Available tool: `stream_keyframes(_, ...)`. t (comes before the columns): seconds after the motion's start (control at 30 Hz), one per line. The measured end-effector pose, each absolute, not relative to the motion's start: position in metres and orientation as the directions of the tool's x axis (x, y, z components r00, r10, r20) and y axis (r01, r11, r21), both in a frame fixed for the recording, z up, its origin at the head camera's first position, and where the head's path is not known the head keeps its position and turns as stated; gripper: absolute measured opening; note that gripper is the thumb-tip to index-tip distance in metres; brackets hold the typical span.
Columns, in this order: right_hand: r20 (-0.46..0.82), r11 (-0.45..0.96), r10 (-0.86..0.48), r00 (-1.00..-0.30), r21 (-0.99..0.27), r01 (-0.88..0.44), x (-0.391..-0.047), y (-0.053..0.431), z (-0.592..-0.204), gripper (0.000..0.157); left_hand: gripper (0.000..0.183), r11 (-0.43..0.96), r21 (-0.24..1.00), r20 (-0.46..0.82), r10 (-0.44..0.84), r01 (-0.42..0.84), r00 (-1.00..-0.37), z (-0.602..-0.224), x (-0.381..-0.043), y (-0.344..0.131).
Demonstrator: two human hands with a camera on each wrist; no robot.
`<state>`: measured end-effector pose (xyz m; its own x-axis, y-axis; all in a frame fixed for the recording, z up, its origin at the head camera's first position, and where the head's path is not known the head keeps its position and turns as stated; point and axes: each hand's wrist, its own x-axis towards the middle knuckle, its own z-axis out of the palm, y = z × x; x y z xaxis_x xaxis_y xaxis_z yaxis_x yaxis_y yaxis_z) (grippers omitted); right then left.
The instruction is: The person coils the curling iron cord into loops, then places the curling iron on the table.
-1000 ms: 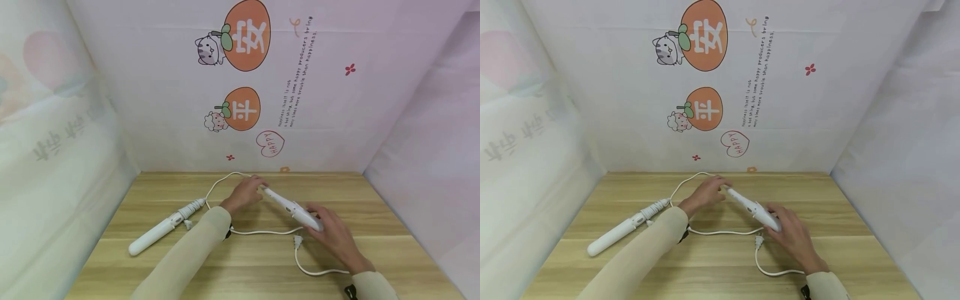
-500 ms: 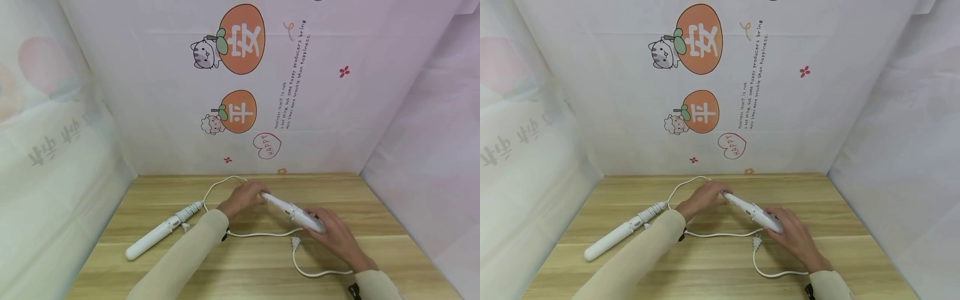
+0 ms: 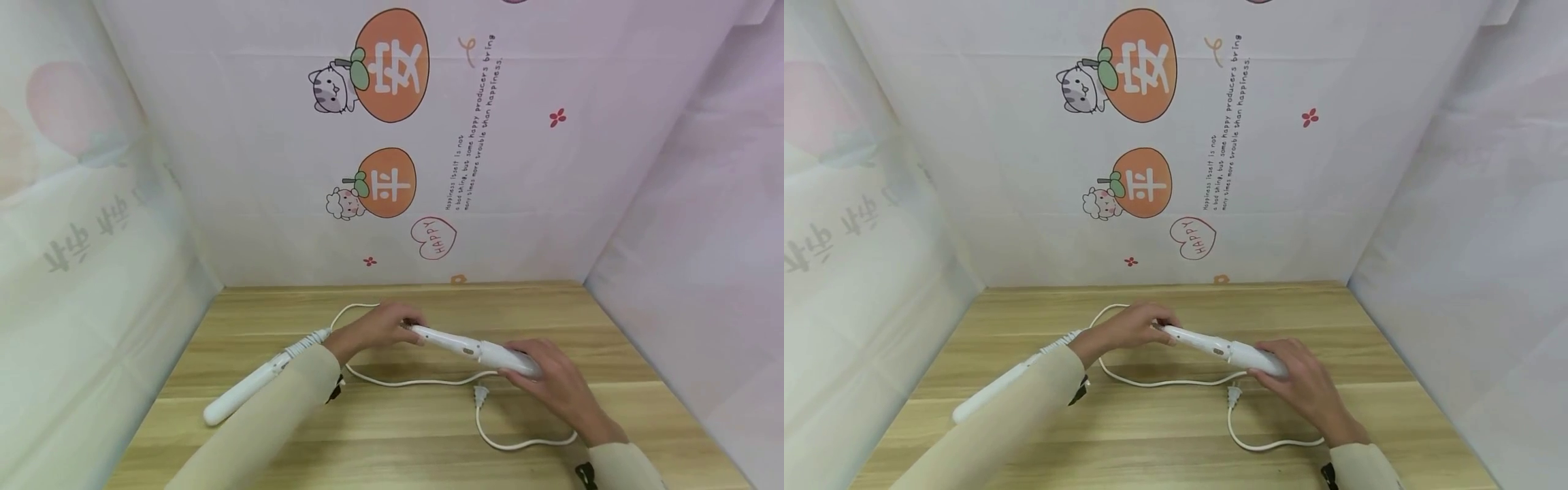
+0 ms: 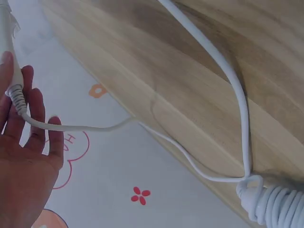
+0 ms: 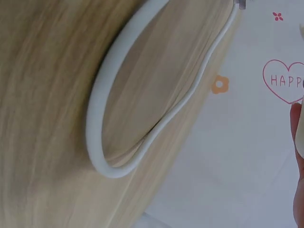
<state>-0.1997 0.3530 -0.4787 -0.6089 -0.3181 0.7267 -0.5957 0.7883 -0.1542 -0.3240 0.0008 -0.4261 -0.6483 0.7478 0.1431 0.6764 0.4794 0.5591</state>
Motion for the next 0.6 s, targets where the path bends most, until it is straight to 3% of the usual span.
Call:
stream_keyframes(0.27, 0.763, 0.817, -0.243, -0.599, -0.172, -0.550, -0.197, 0.354, -0.469, 0.059, 0.015, 0.383, 0.727, 0.120, 0.747, 0.570, -0.654, -0.417, -0.310, -0.014)
stream_keyframes(0.6, 0.656, 0.846, -0.021, -0.754, -0.391, -0.364, -0.189, 0.344, -0.461, 0.063, 0.017, 0.342, 0.766, 0.157, 0.720, 0.544, -0.675, -0.410, -0.295, -0.028)
